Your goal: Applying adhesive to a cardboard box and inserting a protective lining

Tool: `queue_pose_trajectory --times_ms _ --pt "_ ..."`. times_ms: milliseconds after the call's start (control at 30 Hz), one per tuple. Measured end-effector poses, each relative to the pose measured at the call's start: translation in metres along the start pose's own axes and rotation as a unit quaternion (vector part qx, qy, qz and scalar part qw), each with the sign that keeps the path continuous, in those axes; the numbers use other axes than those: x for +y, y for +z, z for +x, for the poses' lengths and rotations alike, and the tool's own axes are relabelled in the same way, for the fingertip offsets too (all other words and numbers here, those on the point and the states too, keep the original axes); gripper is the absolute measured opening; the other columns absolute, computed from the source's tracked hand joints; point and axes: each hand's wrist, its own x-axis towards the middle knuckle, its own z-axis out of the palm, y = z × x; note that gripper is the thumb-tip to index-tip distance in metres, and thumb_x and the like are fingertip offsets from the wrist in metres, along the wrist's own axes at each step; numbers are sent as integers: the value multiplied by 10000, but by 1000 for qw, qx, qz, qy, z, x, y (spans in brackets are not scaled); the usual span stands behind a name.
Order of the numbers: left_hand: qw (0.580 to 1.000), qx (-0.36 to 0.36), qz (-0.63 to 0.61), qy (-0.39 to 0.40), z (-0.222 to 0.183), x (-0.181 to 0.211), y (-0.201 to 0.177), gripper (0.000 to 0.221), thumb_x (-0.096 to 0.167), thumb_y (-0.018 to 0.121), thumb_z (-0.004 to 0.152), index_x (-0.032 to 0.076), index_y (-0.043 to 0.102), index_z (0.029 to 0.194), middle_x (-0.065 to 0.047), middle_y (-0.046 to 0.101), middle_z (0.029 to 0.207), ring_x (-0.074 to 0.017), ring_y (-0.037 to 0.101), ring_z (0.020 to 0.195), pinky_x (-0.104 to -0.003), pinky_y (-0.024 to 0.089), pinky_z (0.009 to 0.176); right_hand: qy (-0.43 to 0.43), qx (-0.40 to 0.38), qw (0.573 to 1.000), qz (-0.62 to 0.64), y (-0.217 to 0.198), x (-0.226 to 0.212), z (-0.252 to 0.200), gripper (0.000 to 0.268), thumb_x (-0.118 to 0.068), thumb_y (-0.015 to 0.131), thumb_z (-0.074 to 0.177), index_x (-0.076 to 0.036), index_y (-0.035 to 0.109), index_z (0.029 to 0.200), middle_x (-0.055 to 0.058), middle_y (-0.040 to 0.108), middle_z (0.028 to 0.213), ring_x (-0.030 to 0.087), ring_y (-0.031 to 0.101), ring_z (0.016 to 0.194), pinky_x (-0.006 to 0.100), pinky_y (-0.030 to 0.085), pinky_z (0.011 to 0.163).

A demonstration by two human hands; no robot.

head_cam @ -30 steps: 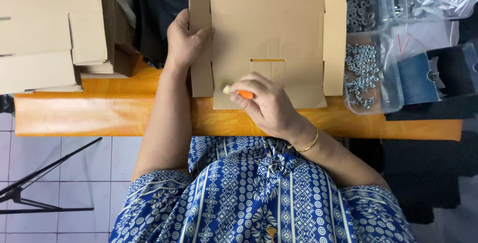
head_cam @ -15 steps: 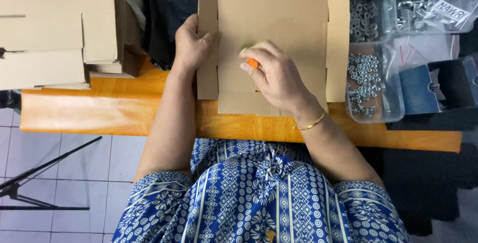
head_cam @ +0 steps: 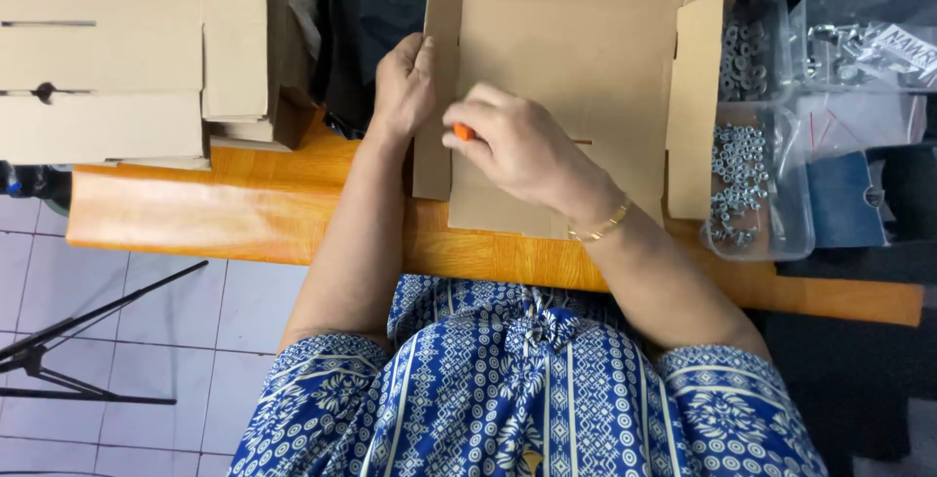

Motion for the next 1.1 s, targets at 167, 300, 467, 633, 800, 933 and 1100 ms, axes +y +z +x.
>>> queue_pose_trajectory --times_ms 167,300,467,633,800,933,1100 --pt "1000 -6 7 -9 -3 5 0 355 319 482 1037 165 406 726 75 433 708 -91 434 712 -329 371 624 -28 55 994 87 -52 -3 -2 160 -89 618 1078 48 697 1106 134 671 888 211 637 783 285 514 701" --pt "1000 1 19 -13 -1 12 -3 350 312 479 1018 162 380 718 72 412 708 -106 423 715 -333 371 636 -28 189 975 -115 -8 58 4 224 -115 666 1057 39 676 1218 222 617 1291 406 664 1125 460 529 973" --pt "999 -4 27 19 2 -1 0 348 253 496 1045 165 373 732 67 391 686 -97 390 677 -337 339 606 -36 55 997 -32 22 -32 -36 150 -129 706 993 -17 642 1070 169 584 1093 286 616 801 370 540 719" --pt "1000 -6 24 6 -2 2 -1 340 240 507 1044 166 373 740 73 400 701 -98 402 688 -324 349 614 -72 45 990 110 -24 -33 -74 132 -60 611 1031 35 659 1108 107 671 928 94 497 578 178 500 519" --pt "999 1 49 6 2 3 -1 310 278 510 1018 146 434 747 57 467 700 -116 444 694 -339 380 620 73 285 930 -222 -58 28 -108 75 26 705 1099 85 716 1144 228 658 1034 338 672 874 409 549 751" --pt "999 -1 47 13 -3 18 -3 299 270 535 989 139 446 736 47 479 703 -123 454 706 -337 400 635 134 279 901 -303 -27 30 -109 103 -94 720 1069 -13 736 1131 179 647 1035 344 642 841 433 503 728" --pt "999 -6 23 -37 -8 27 -5 316 273 585 948 169 393 720 82 409 714 -92 403 713 -307 389 620 -35 131 987 89 6 -41 -91 236 -73 689 990 35 662 1198 159 707 1090 211 696 864 290 617 817"
